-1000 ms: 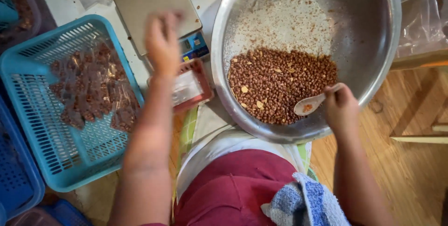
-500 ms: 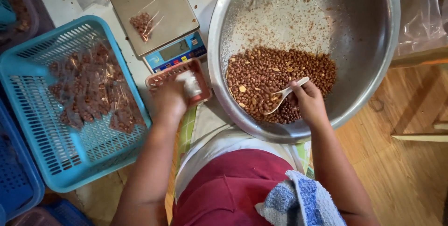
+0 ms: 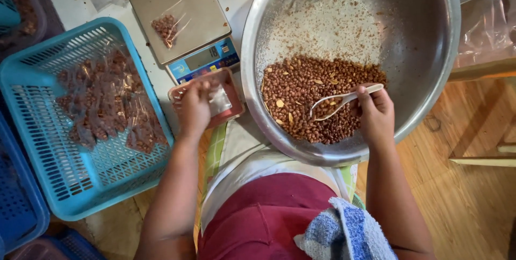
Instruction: Manually packing roasted peanuts from a large bowl into small plastic bags using a spoon and placing them in a crate.
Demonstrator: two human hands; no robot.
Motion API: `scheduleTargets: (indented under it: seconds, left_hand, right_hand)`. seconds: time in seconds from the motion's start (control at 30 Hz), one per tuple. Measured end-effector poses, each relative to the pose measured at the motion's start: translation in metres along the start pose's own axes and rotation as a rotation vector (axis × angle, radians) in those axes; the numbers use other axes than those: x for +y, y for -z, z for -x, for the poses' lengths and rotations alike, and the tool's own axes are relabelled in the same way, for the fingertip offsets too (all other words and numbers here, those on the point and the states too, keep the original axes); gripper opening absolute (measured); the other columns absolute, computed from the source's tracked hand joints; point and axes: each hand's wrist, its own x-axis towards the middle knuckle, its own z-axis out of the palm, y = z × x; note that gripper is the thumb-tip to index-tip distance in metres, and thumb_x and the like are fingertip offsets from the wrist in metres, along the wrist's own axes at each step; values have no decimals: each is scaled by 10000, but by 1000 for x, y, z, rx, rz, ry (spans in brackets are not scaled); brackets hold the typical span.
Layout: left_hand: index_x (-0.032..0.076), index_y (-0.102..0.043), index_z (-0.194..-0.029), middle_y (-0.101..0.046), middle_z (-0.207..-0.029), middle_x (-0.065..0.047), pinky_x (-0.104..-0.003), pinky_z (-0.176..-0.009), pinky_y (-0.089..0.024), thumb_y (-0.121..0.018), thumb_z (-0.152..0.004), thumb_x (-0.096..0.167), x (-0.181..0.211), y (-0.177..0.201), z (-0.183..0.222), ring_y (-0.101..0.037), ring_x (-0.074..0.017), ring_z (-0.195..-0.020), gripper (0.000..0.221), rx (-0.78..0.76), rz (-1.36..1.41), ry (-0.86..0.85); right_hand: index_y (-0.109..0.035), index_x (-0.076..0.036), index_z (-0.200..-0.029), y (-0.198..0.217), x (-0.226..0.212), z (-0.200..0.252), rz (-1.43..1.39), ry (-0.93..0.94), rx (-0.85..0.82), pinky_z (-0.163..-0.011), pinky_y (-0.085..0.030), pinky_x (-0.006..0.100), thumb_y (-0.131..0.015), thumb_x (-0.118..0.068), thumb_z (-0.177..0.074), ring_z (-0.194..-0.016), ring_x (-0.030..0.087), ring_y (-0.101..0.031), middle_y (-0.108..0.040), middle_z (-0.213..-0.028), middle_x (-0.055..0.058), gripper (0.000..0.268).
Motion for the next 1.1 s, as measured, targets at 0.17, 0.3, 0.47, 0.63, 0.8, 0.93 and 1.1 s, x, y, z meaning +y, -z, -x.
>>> scheduleTargets:
  seconds: [0.17,0.3,0.47,0.63,0.8,0.93,1.1]
  left_hand:
    - [83,-573,-1023,-714,-1113,-220,-533,-944,-607,-498,-1081,273,53,21,27,-694,-389,-1186,212,-204,1174,-256]
    - [94,-604,-1069,-746,-1065,-180,-493,-869,-652,-642,-987,64,79,-22,59,-721,-348,-1114,95,-663,1376,-391]
    - [155,-611,-1164,-678,-1197,-70,-384,-931,-589,-567,-973,435,121,-32,94,-677,-236,-1080,342,-754,537,-403]
    - [176,-621,-1209,-733,-1247,-63,-454,-934,-633,-626,-945,384,129,-52,94,-706,-295,-1224,336,-753,435,-404]
    - [131,-579,-1355,-718,-1281,-101,-421,-927,-583,-752,-853,248,118,-77,86,-709,-282,-1147,544,-645,355,-443]
    - [175,-612,-1296,-648,-1367,-62,-383,-1040,-527,-653,-942,414,115,-74,79,-655,-230,-1244,429,-730,616,-496]
    - [48,-655,-1041,-701,-1025,-112,-366,-928,-562,-395,-1113,203,120,-30,19,-675,-236,-976,310,-608,1309,-624]
  right_hand:
    - [-668,-50,-1072,14,3,-12,1,41,41,-562,-476,247,-615,-201,-1131,-584,152,-602,-622,-746,89,171]
    - [-682,-51,-1074,17,-20,-18,85,99,44,-546,-482,255,-632,-207,-1151,-588,174,-623,-643,-763,103,182]
    - [-602,-71,-1107,-1,-89,-4,7,237,128,-562,-446,215,-578,-235,-1154,-627,115,-563,-630,-839,84,172]
    - [-590,55,-1091,3,-107,12,229,711,3,-687,-507,345,-510,41,-1162,-715,232,-615,-634,-887,196,108]
    - [-646,92,-1067,4,-106,19,312,778,-139,-761,-508,348,-541,91,-1068,-824,280,-644,-663,-963,238,104]
    - [-646,91,-1109,21,-89,18,345,760,27,-894,-511,373,-560,77,-1138,-870,292,-652,-659,-933,213,93]
    - [-576,25,-1236,53,-30,8,234,515,109,-744,-463,309,-498,-61,-1256,-755,237,-561,-574,-1054,185,118]
